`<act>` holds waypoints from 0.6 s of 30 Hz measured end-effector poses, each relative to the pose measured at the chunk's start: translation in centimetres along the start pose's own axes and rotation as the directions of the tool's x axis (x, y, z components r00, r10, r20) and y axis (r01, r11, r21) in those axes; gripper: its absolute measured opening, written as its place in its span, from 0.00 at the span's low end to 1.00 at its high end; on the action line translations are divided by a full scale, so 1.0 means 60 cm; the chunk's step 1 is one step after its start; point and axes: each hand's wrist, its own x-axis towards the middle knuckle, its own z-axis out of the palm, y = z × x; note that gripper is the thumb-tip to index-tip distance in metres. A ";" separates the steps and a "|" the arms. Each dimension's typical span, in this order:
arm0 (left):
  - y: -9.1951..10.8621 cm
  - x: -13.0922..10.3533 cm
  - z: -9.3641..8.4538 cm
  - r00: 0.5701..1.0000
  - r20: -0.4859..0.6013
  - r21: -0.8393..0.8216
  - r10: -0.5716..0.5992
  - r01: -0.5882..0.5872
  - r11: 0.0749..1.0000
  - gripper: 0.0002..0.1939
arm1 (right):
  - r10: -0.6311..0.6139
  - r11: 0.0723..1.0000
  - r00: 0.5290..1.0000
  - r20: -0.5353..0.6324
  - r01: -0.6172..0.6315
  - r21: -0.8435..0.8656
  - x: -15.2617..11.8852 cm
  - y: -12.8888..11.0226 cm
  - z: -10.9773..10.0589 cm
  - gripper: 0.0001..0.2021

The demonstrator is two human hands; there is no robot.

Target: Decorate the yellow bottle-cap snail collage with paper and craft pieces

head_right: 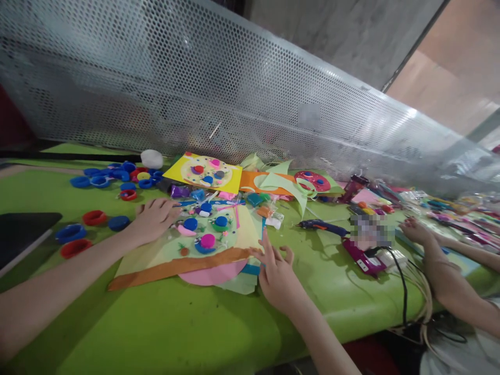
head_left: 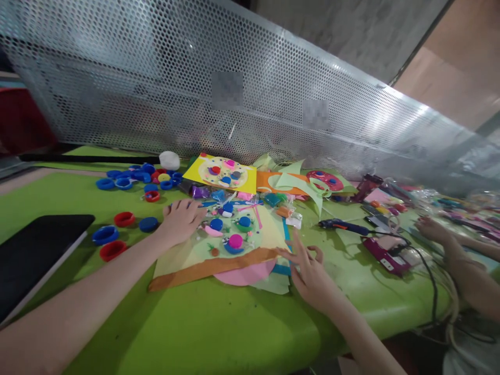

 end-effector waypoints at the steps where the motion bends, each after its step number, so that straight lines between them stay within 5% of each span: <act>1: 0.000 0.000 0.000 1.000 -0.002 0.000 0.000 0.000 1.000 0.23 | -0.005 1.000 1.000 0.021 0.005 0.001 0.000 -0.003 0.000 0.37; 12: -0.001 0.001 0.001 1.000 -0.002 0.000 0.011 -0.011 1.000 0.23 | -0.081 0.992 0.985 0.150 0.094 -0.087 0.014 -0.014 -0.002 0.39; 18: -0.001 0.000 0.001 1.000 -0.011 0.012 0.011 -0.011 1.000 0.22 | -0.052 0.997 0.995 0.081 0.057 -0.058 0.019 -0.005 -0.011 0.38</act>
